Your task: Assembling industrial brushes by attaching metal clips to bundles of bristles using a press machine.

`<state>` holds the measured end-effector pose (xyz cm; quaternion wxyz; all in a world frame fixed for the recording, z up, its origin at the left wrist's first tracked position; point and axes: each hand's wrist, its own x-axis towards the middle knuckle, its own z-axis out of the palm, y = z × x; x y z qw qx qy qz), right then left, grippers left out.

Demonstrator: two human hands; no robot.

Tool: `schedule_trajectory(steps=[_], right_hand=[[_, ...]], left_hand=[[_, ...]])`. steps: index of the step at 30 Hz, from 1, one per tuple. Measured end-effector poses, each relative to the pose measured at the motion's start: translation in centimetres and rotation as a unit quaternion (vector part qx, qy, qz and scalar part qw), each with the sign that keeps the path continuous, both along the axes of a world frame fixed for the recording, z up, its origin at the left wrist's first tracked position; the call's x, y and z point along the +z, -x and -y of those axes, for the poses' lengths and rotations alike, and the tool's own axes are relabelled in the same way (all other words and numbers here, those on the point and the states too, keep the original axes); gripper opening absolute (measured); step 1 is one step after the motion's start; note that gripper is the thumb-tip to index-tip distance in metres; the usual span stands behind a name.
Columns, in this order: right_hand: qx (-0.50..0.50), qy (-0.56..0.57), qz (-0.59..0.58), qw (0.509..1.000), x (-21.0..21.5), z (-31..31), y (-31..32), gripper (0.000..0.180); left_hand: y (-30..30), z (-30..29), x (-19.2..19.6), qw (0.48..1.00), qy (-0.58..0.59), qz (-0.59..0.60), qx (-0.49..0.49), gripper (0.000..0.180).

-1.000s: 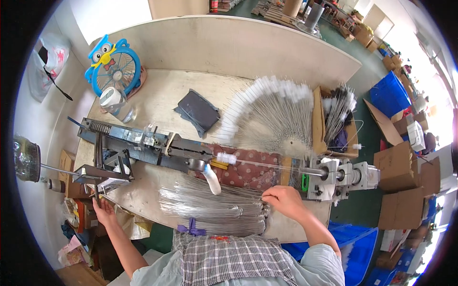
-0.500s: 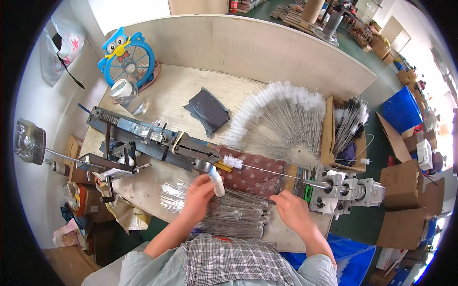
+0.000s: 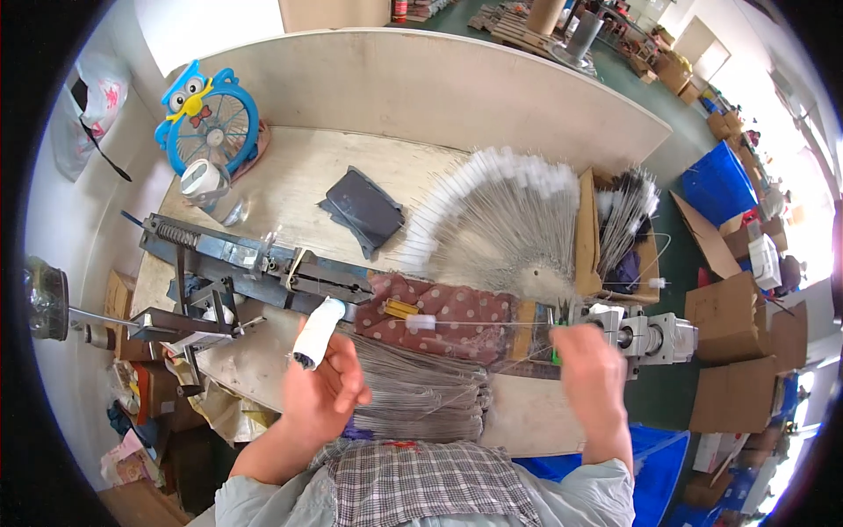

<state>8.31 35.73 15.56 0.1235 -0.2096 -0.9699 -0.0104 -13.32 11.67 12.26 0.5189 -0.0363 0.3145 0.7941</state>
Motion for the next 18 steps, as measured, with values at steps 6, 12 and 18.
schedule_trajectory(steps=[6,12,18], right_hand=[[-0.083,0.195,-0.183,0.96,2.0,-2.6,0.8,0.02],[-0.007,0.232,-0.168,0.958,-1.3,-3.3,3.4,0.018],[0.012,0.142,-0.166,0.976,-3.8,-4.9,3.6,0.015]], left_hand=[[-3.1,-4.1,-2.4,0.954,0.04,-0.208,-0.212,0.031],[-5.9,-14.7,-3.8,0.571,0.108,-0.811,-0.061,0.023],[-4.8,-17.5,-7.6,0.37,0.237,-0.883,-0.164,0.01]])
